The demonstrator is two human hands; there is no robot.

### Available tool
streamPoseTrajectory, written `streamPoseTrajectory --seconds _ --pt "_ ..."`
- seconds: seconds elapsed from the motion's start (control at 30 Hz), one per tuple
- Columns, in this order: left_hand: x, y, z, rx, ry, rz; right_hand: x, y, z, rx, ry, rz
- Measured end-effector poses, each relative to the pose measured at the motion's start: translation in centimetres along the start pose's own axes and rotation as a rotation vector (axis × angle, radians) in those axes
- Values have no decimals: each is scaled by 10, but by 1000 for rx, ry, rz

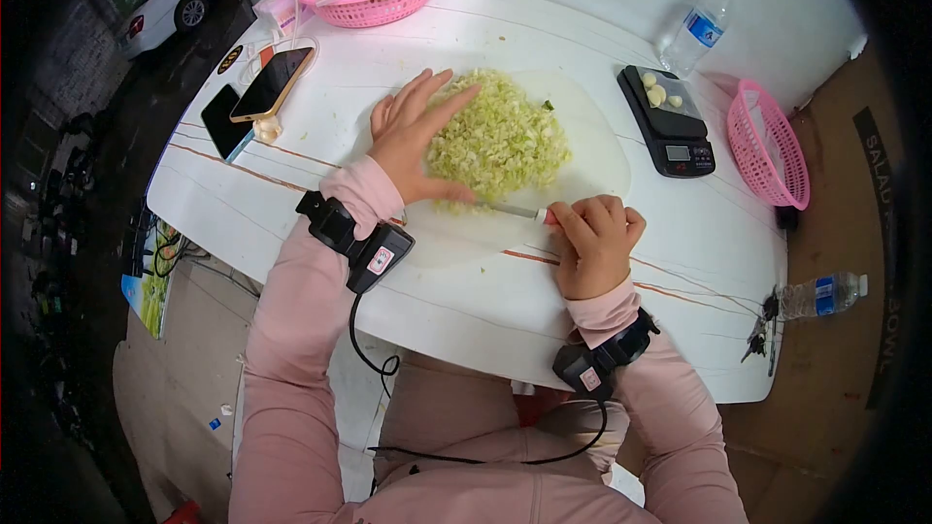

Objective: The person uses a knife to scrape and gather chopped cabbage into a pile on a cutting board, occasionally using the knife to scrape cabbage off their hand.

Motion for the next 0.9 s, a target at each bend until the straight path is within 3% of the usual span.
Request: streamPoseTrajectory --seconds 0.27,0.47,0.7,0.9 --pt "2 13 -24 -89 161 152 5 -2 -15 54 87 -2" --pt "-1 6 -10 -74 -41 65 1 -5 -2 72 -25 -27" --pt "3 10 -12 61 143 79 4 -2 5 65 6 32" --pt "5 15 -23 -28 288 129 10 -3 -12 -36 180 33"
Point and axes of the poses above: each hand's wrist, its own x-axis towards the middle knuckle, its own z-axis out of the palm, y = z × x, the point moved 4 cm from there along x, towards the middle knuckle, and after that the axes turned 12 degrees about -x, right-handed, at the moved point
